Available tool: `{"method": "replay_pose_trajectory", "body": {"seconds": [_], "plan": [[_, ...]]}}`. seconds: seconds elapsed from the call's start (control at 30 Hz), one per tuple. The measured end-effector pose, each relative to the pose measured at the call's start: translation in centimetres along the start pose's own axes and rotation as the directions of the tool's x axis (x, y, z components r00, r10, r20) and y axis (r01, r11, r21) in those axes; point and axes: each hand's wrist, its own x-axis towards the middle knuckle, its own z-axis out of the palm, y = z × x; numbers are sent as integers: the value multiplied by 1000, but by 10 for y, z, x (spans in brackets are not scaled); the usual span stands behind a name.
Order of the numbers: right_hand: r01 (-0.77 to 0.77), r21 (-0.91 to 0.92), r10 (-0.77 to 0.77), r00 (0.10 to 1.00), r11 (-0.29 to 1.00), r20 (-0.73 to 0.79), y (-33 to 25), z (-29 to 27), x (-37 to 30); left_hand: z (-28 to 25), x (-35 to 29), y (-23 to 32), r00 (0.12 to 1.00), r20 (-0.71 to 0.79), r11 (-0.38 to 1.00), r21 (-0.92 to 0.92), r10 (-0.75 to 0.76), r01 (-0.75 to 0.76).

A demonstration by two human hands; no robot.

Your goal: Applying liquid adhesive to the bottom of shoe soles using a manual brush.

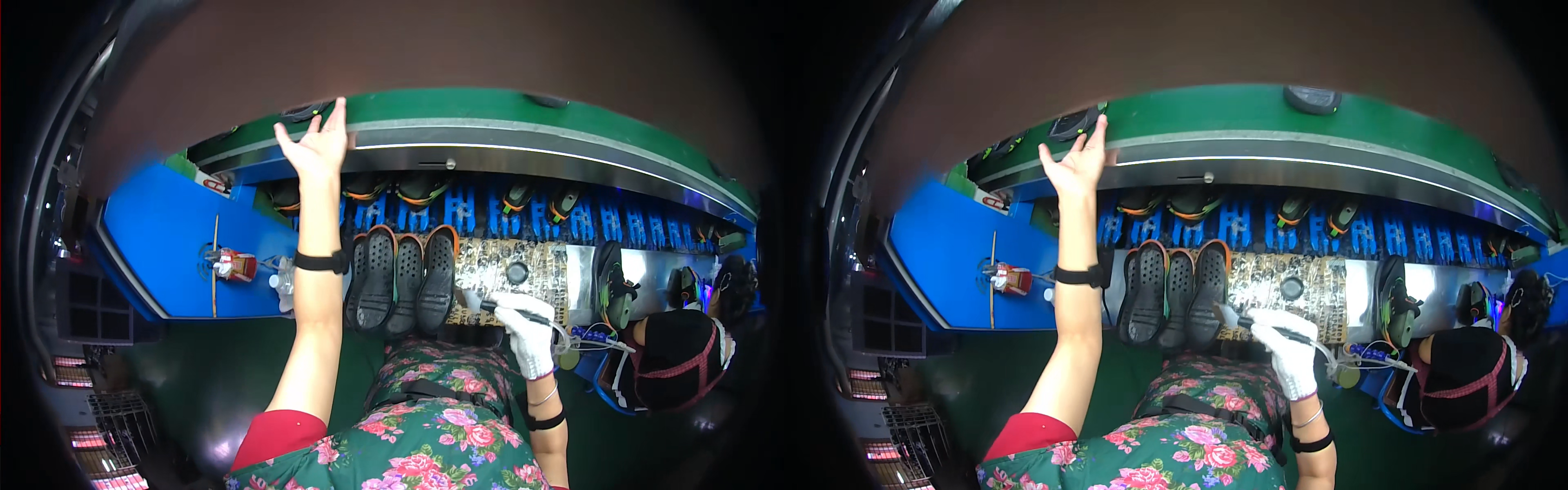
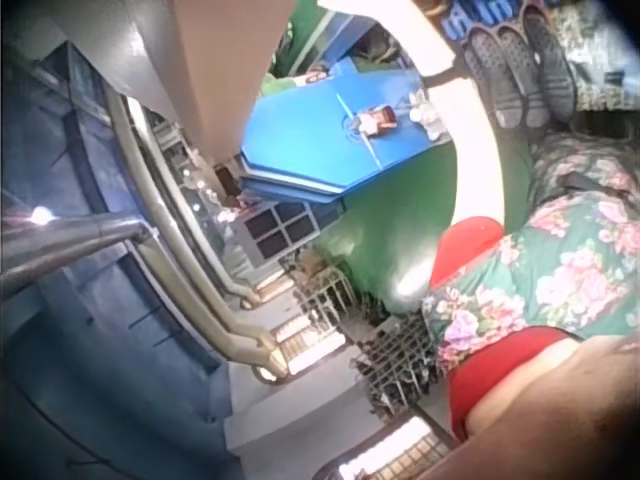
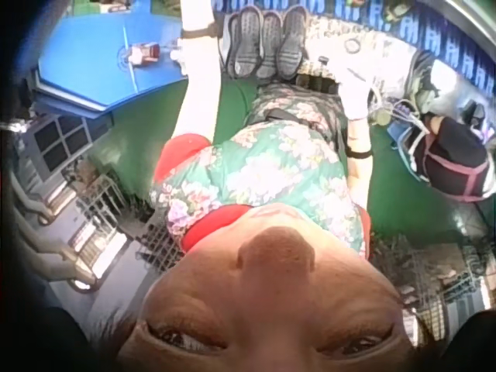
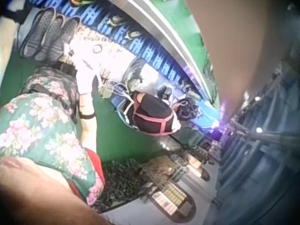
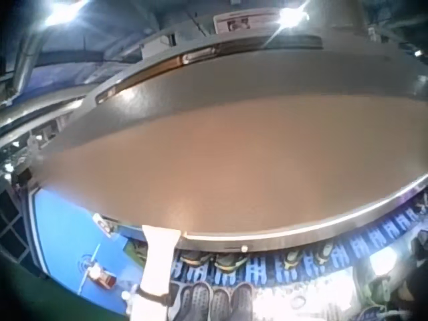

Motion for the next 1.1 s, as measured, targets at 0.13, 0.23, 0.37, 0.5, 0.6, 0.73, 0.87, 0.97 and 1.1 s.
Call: {"method": "replay_pose_trajectory", "body": {"seconds": [0.13,0.23,0.37,0.5,0.6,0.73,0.87,0.97,1.1], "plan": [[-65,44,68,995,997,-69,3,-7,-7,-18,3,-81,965,260,669,713,24,-209],[-56,112,72,988,992,-139,12,-17,-7,19,-26,-186,922,317,26,947,-223,-320],[4,172,27,983,985,-181,16,-24,-4,36,-52,-275,793,500,-249,766,-349,-592],[-4,169,37,981,986,-193,15,-30,-5,15,-5,-281,741,620,-306,674,-259,-672],[30,239,34,965,971,-258,13,-46,-5,8,-19,-223,618,762,-213,582,-195,-785],[93,443,61,945,892,-322,7,-76,1,2,-50,-86,616,783,-141,622,88,-770],[112,812,-1,991,573,-137,-9,-95,6,10,-102,-19,908,412,304,857,81,-416],[141,728,-56,989,671,-140,-45,-62,7,-7,-126,-28,964,164,236,965,-208,-113],[120,542,-125,992,832,-29,-76,-6,5,-64,-145,-63,825,-143,155,951,-547,268]]}}
